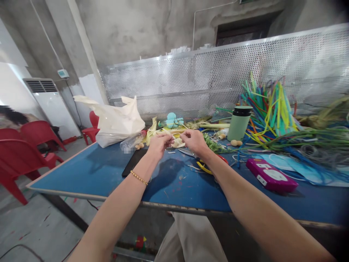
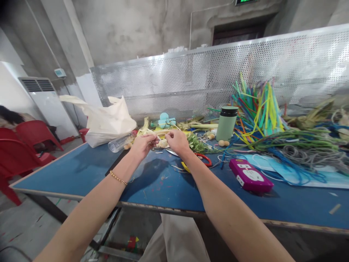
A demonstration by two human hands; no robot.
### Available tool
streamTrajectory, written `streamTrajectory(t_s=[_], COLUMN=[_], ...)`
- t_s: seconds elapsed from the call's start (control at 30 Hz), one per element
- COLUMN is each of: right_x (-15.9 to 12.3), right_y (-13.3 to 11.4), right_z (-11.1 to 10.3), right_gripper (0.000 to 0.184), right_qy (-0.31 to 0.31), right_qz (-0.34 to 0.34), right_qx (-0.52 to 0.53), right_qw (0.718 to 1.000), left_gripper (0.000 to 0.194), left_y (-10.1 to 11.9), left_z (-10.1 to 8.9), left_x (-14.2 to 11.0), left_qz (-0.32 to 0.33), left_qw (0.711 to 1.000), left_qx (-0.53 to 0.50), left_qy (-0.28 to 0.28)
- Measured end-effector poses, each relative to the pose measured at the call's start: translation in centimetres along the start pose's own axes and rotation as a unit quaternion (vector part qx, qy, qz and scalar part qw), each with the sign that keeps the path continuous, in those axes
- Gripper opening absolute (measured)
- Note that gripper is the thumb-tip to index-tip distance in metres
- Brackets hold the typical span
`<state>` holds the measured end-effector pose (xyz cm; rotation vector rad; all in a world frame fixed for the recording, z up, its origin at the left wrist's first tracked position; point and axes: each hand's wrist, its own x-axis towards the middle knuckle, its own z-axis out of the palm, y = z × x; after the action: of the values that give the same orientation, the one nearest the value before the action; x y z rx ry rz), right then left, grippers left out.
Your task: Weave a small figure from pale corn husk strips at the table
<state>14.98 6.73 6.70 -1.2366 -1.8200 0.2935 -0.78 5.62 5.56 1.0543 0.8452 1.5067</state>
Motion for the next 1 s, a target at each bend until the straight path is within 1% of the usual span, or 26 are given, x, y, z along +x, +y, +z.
streamTrajectory(t_s=[0.07, 0.13, 0.17, 0.23, 0.33, 0.43, 0.5, 0.57, 0.73, 0.83, 0.9, 1.0], right_x=[0.0, -0.1, -0.1, -0.2, -0.4, -0.5, -0.7, -0.8, -1.2, -1.4, -1.5, -1.3], right_y=[0.1, 0.2, 0.2, 0.3, 0.6, 0.6, 0.5, 0.3, 0.1, -0.1, -0.3, -0.5], right_z=[0.1, 0.4, 0.6, 1.0, 1.5, 1.6, 1.5, 1.4, 1.3, 1.3, 1.3, 1.4], right_gripper=[0.019, 0.016, 0.015, 0.018, 0.021, 0.016, 0.011, 0.011, 0.016, 0.018, 0.017, 0.013], right_qy=[-0.034, -0.067, -0.070, -0.051, -0.012, 0.012, 0.030, 0.037, 0.026, 0.032, 0.041, 0.051], right_qz=[0.001, -0.001, -0.009, -0.046, -0.132, -0.198, -0.228, -0.251, -0.279, -0.285, -0.281, -0.250], right_qx=[0.000, 0.031, 0.046, 0.056, 0.029, -0.006, -0.028, -0.049, -0.089, -0.106, -0.109, -0.071], right_qw=[0.999, 0.997, 0.996, 0.996, 0.991, 0.980, 0.973, 0.966, 0.956, 0.952, 0.953, 0.964], left_gripper=[0.021, 0.019, 0.018, 0.016, 0.014, 0.013, 0.013, 0.013, 0.012, 0.013, 0.014, 0.015], left_y=[0.0, -0.1, -0.1, -0.1, 0.0, 0.0, 0.1, 0.1, -0.1, -0.3, -0.4, -0.3], left_z=[-0.1, -0.2, -0.2, -0.2, -0.1, -0.1, -0.1, -0.1, 0.0, -0.1, -0.1, 0.1], left_x=[0.1, 0.2, 0.2, 0.2, 0.3, 0.4, 0.4, 0.4, 0.5, 0.5, 0.4, 0.0], left_qz=[-0.005, -0.010, -0.015, -0.027, -0.049, -0.066, -0.071, -0.073, -0.070, -0.061, -0.035, 0.034], left_qw=[1.000, 0.999, 0.999, 0.998, 0.996, 0.994, 0.993, 0.993, 0.993, 0.995, 0.997, 0.998], left_qx=[-0.012, -0.021, -0.024, -0.032, -0.046, -0.059, -0.066, -0.069, -0.063, -0.050, -0.028, 0.033], left_qy=[0.006, 0.022, 0.032, 0.049, 0.061, 0.068, 0.066, 0.065, 0.067, 0.067, 0.059, 0.041])
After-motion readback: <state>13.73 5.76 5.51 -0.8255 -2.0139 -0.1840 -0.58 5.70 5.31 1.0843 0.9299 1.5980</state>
